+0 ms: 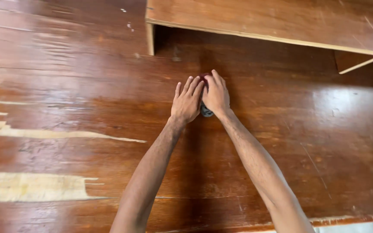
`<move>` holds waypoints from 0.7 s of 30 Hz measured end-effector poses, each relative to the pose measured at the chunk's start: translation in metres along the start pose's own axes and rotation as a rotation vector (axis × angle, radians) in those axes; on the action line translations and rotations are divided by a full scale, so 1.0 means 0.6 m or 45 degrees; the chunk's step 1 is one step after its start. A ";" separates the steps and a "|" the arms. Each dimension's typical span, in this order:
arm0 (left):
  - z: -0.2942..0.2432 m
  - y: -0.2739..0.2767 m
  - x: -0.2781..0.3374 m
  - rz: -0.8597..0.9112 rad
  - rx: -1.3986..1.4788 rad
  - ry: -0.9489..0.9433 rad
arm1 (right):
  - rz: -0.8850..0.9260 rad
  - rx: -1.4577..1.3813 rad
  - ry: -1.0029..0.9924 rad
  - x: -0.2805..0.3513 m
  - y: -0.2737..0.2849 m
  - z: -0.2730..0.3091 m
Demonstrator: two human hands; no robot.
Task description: Wipe down and clean a large wooden counter surface using a cleaning cloth and water.
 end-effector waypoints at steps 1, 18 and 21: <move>-0.011 -0.013 0.003 0.009 0.006 -0.016 | -0.002 0.006 -0.018 0.014 0.010 -0.005; 0.334 0.090 0.146 0.207 -0.161 0.327 | 0.342 0.082 0.280 -0.032 -0.217 0.349; 0.443 0.139 0.196 0.136 -0.138 0.435 | 0.358 0.059 0.378 -0.057 -0.267 0.474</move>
Point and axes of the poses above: each hand's wrist, its own x-axis away from the middle knuckle, its own y-axis out of the back of the hand, z = x × y, the point moved 7 cm from there along -x, towards the middle knuckle, and after that the axes turned 1 degree about -z, right-handed, at the moved point
